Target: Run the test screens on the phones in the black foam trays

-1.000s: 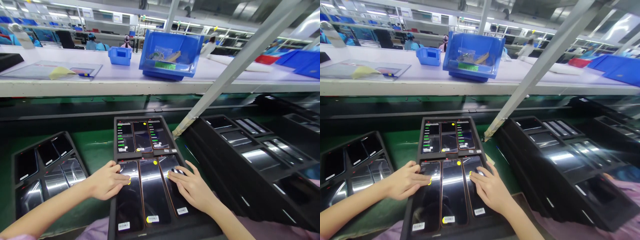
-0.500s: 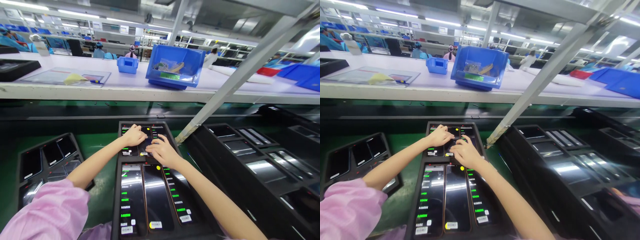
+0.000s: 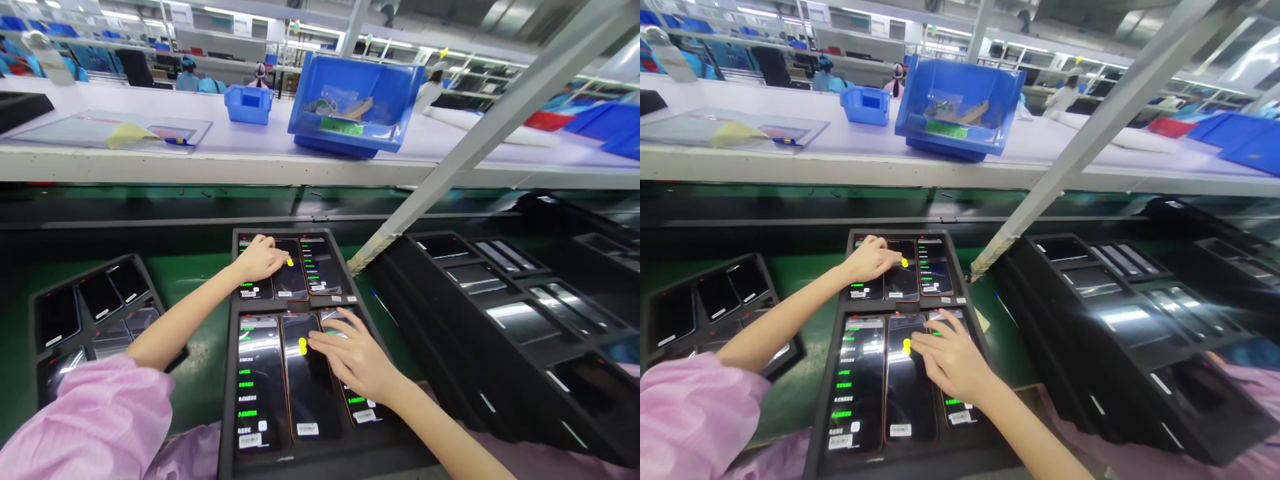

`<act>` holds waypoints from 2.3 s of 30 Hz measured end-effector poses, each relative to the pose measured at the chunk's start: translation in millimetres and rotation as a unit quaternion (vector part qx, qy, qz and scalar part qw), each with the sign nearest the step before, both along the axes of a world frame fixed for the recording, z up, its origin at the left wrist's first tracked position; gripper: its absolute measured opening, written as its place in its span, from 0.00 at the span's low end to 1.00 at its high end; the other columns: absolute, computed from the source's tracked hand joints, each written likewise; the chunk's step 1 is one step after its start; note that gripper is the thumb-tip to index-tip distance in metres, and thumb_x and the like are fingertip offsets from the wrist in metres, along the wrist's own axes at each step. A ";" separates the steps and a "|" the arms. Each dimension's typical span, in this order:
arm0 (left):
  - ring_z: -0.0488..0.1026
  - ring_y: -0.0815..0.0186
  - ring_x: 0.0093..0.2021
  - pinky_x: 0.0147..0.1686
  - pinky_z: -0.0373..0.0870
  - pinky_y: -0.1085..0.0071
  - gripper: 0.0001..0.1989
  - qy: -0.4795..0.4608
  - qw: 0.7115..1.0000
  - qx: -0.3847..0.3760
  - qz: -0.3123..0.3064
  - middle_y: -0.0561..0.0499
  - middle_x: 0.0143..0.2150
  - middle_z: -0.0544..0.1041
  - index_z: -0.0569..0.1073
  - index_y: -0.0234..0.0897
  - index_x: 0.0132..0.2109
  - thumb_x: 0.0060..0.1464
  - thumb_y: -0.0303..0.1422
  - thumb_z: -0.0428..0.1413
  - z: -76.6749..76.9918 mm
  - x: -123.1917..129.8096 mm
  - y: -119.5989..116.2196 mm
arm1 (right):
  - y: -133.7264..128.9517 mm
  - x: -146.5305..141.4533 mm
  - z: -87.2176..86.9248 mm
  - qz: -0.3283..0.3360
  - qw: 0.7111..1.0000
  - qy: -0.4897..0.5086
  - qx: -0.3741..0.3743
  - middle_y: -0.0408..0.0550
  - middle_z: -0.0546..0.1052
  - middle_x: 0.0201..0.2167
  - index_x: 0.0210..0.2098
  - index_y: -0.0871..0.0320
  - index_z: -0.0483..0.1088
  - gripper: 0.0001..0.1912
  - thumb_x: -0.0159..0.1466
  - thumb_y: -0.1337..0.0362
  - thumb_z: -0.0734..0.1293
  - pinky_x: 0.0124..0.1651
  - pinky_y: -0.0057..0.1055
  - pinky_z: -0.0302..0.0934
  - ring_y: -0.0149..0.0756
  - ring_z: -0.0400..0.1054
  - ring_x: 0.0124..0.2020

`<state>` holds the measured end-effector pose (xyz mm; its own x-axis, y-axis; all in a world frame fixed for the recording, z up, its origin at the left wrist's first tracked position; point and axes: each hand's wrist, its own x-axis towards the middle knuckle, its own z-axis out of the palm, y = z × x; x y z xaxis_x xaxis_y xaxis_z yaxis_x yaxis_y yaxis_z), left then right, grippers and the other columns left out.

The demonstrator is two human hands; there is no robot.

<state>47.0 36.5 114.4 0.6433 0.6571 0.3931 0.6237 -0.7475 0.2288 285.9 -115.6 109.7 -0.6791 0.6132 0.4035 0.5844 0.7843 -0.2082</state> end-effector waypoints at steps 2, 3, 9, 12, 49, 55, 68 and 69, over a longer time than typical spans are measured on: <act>0.66 0.62 0.37 0.42 0.57 0.59 0.22 -0.039 0.998 0.021 0.046 0.51 0.45 0.78 0.76 0.37 0.45 0.61 0.33 0.38 -0.9 -22.1 -19.7 | -6.1 13.4 2.7 -0.049 0.999 0.010 0.012 0.42 0.77 0.41 0.43 0.53 0.72 0.19 0.63 0.70 0.53 0.55 0.46 0.52 0.38 0.66 0.44; 0.66 0.62 0.35 0.41 0.57 0.59 0.23 -0.074 0.993 0.032 0.082 0.50 0.44 0.78 0.76 0.37 0.45 0.62 0.33 0.37 -2.2 -35.3 -34.0 | -10.7 20.8 2.8 -0.073 0.997 0.011 0.013 0.42 0.77 0.41 0.43 0.53 0.72 0.19 0.63 0.69 0.53 0.54 0.45 0.53 0.38 0.66 0.43; 0.66 0.62 0.33 0.39 0.57 0.60 0.22 -0.175 0.977 0.042 0.117 0.51 0.38 0.80 0.77 0.41 0.40 0.61 0.32 0.38 -25.1 -93.1 -144.5 | -44.7 46.4 -10.6 -0.149 0.989 0.010 -0.006 0.40 0.78 0.38 0.42 0.50 0.72 0.17 0.64 0.68 0.53 0.50 0.43 0.53 0.37 0.68 0.39; 0.67 0.61 0.38 0.41 0.56 0.60 0.20 -0.206 0.974 0.000 0.091 0.53 0.40 0.79 0.75 0.44 0.44 0.62 0.31 0.38 -37.6 -90.8 -181.8 | -54.8 41.5 -14.7 -0.159 0.987 0.019 0.004 0.40 0.78 0.38 0.41 0.51 0.72 0.17 0.64 0.69 0.54 0.49 0.41 0.53 0.37 0.68 0.39; 0.55 0.52 0.59 0.58 0.39 0.49 0.20 -0.046 0.997 -0.060 0.003 0.52 0.58 0.67 0.77 0.48 0.36 0.60 0.44 0.41 -27.9 -51.9 -189.7 | -61.6 1.8 -8.2 -0.238 0.963 -0.118 -0.039 0.51 0.68 0.52 0.45 0.51 0.72 0.18 0.66 0.63 0.53 0.57 0.56 0.47 0.46 0.59 0.52; 0.46 0.46 0.63 0.57 0.32 0.44 0.17 -0.089 0.963 0.074 0.243 0.49 0.63 0.58 0.75 0.47 0.47 0.59 0.42 0.45 -3.0 -43.9 -166.8 | -57.6 36.8 1.6 -0.331 0.939 -0.096 0.018 0.54 0.66 0.52 0.48 0.52 0.71 0.22 0.67 0.58 0.49 0.58 0.58 0.45 0.47 0.59 0.53; 0.53 0.55 0.62 0.59 0.48 0.53 0.18 -0.263 0.930 -0.139 0.215 0.45 0.60 0.59 0.72 0.41 0.48 0.59 0.40 0.42 -35.0 -62.1 -102.9 | -21.2 45.8 -19.6 -0.347 0.936 -0.062 0.004 0.53 0.56 0.61 0.55 0.52 0.64 0.25 0.67 0.54 0.46 0.59 0.60 0.40 0.50 0.46 0.62; 0.52 0.55 0.62 0.59 0.49 0.54 0.18 -0.300 0.911 -0.169 0.228 0.44 0.61 0.58 0.69 0.40 0.52 0.57 0.39 0.45 -38.8 -59.5 -91.2 | -8.1 42.0 -19.5 -0.324 0.944 -0.059 -0.010 0.51 0.56 0.61 0.56 0.50 0.63 0.25 0.67 0.54 0.46 0.60 0.58 0.40 0.47 0.47 0.62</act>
<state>-12.5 -54.8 75.6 0.0102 0.9505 0.3105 0.5394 -0.2667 0.7987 327.9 -123.7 90.1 -0.1989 0.9218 0.3327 0.9603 0.2511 -0.1215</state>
